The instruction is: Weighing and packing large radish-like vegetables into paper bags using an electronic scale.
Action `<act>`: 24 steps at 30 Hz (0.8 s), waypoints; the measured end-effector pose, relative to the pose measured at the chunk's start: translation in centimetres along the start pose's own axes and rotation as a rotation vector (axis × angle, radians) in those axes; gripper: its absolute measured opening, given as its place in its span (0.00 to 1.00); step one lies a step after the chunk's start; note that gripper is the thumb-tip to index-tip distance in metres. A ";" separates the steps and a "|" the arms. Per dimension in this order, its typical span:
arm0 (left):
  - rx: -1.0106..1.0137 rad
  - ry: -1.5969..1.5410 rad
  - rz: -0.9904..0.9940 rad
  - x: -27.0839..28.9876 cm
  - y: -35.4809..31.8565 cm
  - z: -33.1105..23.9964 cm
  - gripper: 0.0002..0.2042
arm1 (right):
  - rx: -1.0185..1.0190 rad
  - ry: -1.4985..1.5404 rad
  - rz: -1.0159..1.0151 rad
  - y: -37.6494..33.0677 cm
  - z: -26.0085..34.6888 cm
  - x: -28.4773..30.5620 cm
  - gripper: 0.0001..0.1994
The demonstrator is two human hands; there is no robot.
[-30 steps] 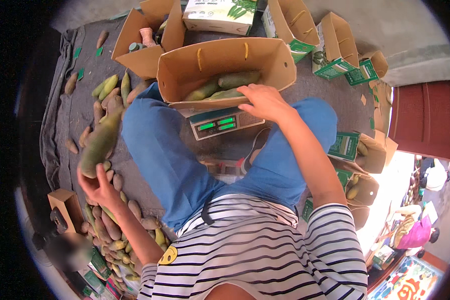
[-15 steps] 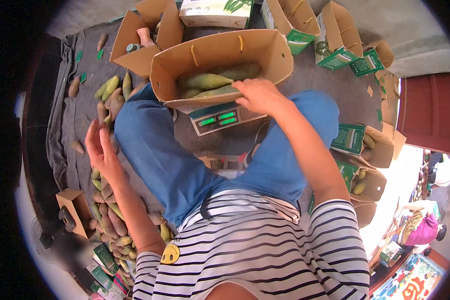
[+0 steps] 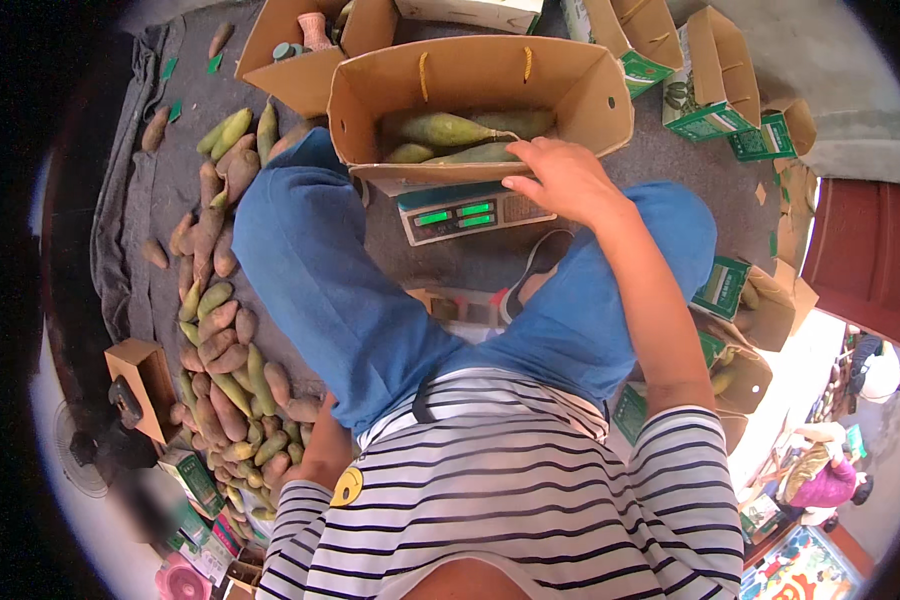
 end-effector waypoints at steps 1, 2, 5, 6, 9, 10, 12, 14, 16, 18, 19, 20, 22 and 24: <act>0.031 -0.023 -0.016 0.6 -1.2 0.7 0.17 | -0.008 -0.006 0.015 0.2 0.1 -0.1 0.22; 0.063 -0.047 -0.032 1.2 -2.3 1.5 0.17 | 0.003 -0.011 0.030 0.3 0.0 -0.3 0.22; 0.151 -0.112 -0.066 3.1 -5.0 3.4 0.17 | 0.051 -0.009 -0.056 0.2 0.1 -0.2 0.22; 0.179 -0.133 -0.075 3.6 -5.7 4.1 0.17 | 0.048 -0.009 -0.053 0.3 0.1 -0.1 0.22; 0.251 -0.195 -0.091 4.8 -6.9 5.7 0.18 | 0.046 -0.008 -0.051 0.3 0.2 -0.1 0.22; 0.271 -0.213 -0.091 5.1 -6.9 6.2 0.18 | 0.045 -0.005 -0.060 0.3 0.1 0.0 0.22; 0.305 -0.245 -0.084 5.6 -6.3 7.0 0.18 | 0.024 -0.013 -0.032 0.2 -0.1 0.0 0.22; 0.333 -0.270 -0.069 6.2 -4.6 7.6 0.18 | -0.006 -0.015 -0.011 0.2 -0.3 -0.1 0.22; 0.358 -0.288 -0.050 6.8 -2.4 8.0 0.18 | 0.005 -0.013 -0.002 0.4 -0.2 -0.4 0.22; 0.381 -0.302 -0.033 7.5 -0.3 8.2 0.18 | 0.008 -0.006 -0.016 0.7 -0.4 -0.7 0.22; 0.391 -0.310 -0.026 7.8 0.6 8.2 0.18 | 0.028 -0.008 -0.022 0.6 -0.3 -0.8 0.22; 0.401 -0.324 0.003 7.0 2.2 8.2 0.18 | -0.005 -0.011 -0.035 0.1 -0.7 -0.4 0.22; 0.412 -0.348 0.017 6.8 3.8 8.2 0.18 | -0.002 -0.016 0.007 0.1 -0.8 -0.4 0.22; 0.417 -0.370 0.010 7.2 4.7 7.8 0.19 | 0.019 0.007 -0.036 0.3 -0.6 -0.7 0.22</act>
Point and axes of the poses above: each hand's wrist, its own y-axis towards the middle knuckle, its own x-axis out of the back of the hand, z = x × y, the point moved 4 cm from there along y, towards the middle knuckle, and after that the axes turned 10 degrees about -y, right-handed, at the moved point
